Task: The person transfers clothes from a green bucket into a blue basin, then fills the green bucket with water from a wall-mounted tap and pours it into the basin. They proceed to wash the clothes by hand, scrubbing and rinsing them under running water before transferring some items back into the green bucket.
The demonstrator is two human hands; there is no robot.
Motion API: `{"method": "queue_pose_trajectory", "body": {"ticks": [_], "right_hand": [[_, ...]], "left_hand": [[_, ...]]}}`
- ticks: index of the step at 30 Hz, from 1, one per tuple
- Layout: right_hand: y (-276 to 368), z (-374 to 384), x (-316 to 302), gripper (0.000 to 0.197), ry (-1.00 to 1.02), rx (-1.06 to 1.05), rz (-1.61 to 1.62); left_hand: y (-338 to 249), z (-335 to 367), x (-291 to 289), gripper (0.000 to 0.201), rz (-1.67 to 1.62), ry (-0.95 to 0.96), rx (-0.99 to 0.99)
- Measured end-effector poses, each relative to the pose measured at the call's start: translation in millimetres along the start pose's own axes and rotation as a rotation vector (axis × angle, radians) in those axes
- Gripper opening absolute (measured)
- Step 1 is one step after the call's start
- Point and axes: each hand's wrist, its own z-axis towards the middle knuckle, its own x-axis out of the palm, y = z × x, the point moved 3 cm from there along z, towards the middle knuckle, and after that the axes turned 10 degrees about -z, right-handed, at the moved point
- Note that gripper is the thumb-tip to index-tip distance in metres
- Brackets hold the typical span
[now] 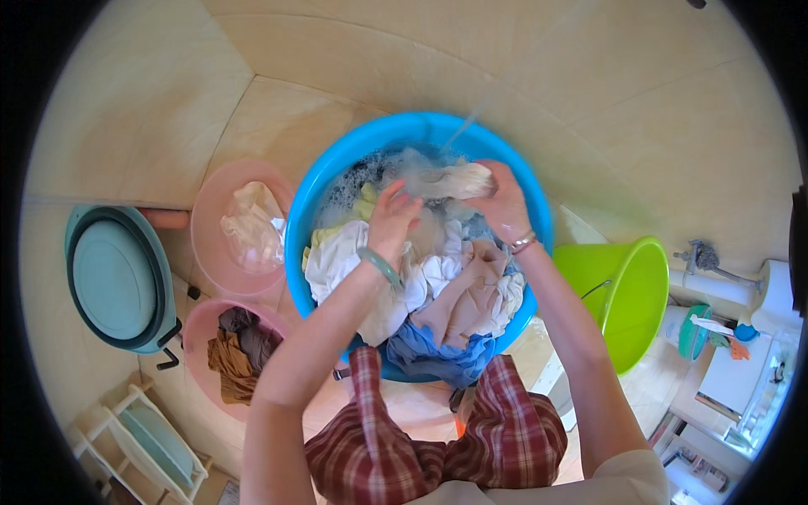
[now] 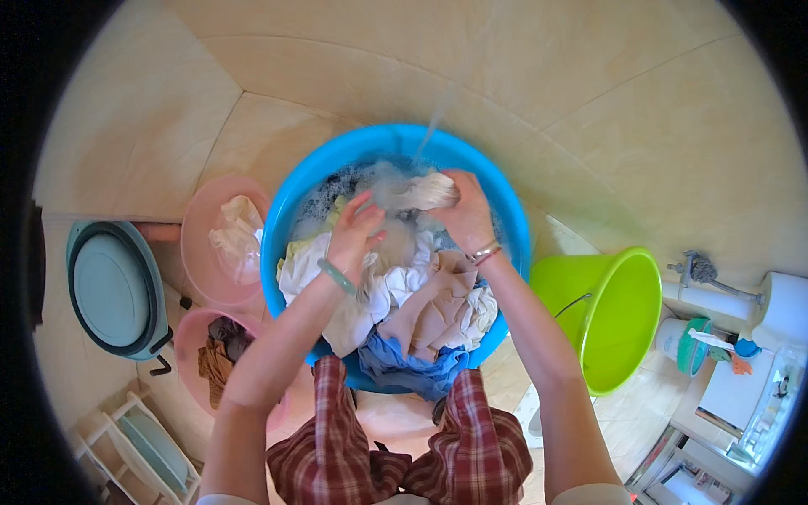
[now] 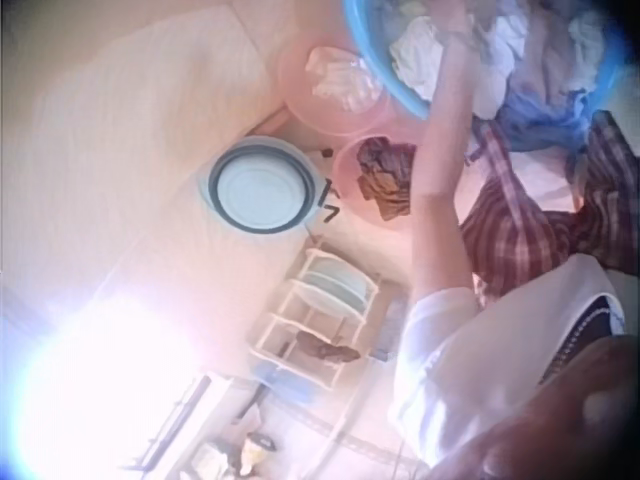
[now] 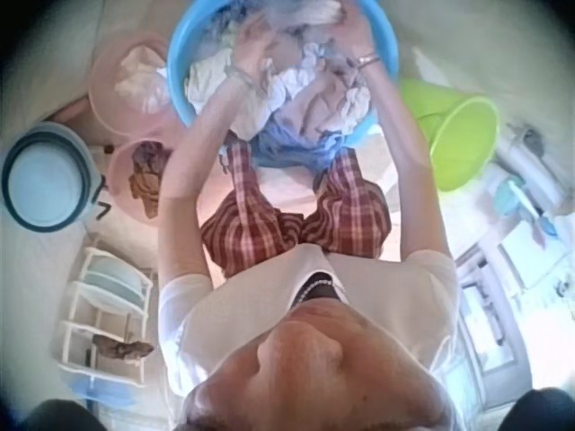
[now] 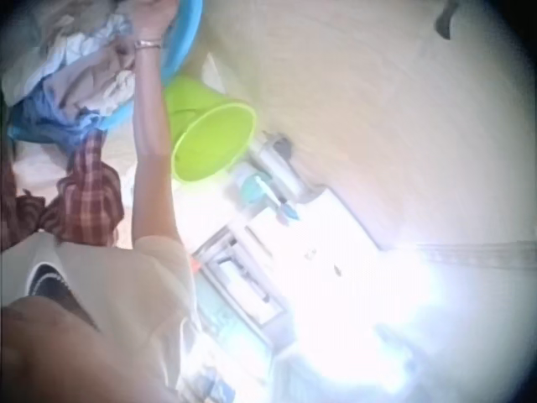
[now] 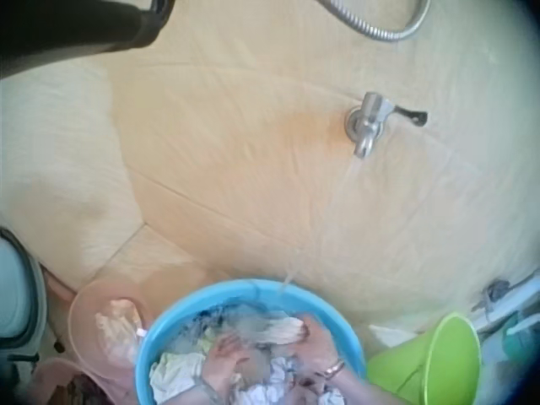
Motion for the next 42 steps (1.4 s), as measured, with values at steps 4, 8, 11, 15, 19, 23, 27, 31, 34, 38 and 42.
{"method": "queue_pose_trajectory", "body": {"ticks": [4, 8, 11, 15, 19, 23, 27, 31, 34, 38, 42], "right_hand": [[95, -9, -57, 0.053, -0.052, -0.068, 0.308], [144, -43, -97, 0.057, -0.113, -0.294, 0.259], [156, -81, -111, 0.051, -0.051, -0.523, 0.070], [152, -116, -104, 0.043, 0.100, -0.414, 0.189], [108, -95, -107, 0.047, -0.139, -0.001, 0.392], [36, -15, -98, 0.055, -0.185, 0.114, 0.749], [-7, -30, -29, 0.051, 0.162, 0.390, 1.022], [49, -42, -2, 0.045, 0.166, 0.457, 1.483], [42, -27, -15, 0.048, 0.061, 0.138, 0.654], [29, -14, -31, 0.039, 0.217, 0.399, 1.177], [23, -4, -37, 0.034, 0.355, 0.374, 0.840]], "left_hand": [[-3, -47, 40, 0.097, -0.714, -0.244, -0.281], [-25, -48, 70, 0.096, -0.997, -0.195, -0.397], [-15, -23, 79, 0.072, -1.255, 0.371, -0.286], [14, -22, 64, 0.041, -1.308, 0.446, -0.435], [44, -31, 54, 0.027, -1.111, 0.113, -0.550], [4, -53, 76, 0.032, -1.057, 0.073, -0.515], [-18, -72, 93, 0.034, -1.088, 0.104, -0.504], [10, -81, 90, 0.034, -1.412, 0.405, -0.531], [1, -87, 95, 0.044, -1.284, 0.408, -0.563], [-16, -80, 85, 0.098, -0.473, 0.244, -0.186], [-17, -83, 92, 0.117, 0.315, 0.195, 0.191]]}}
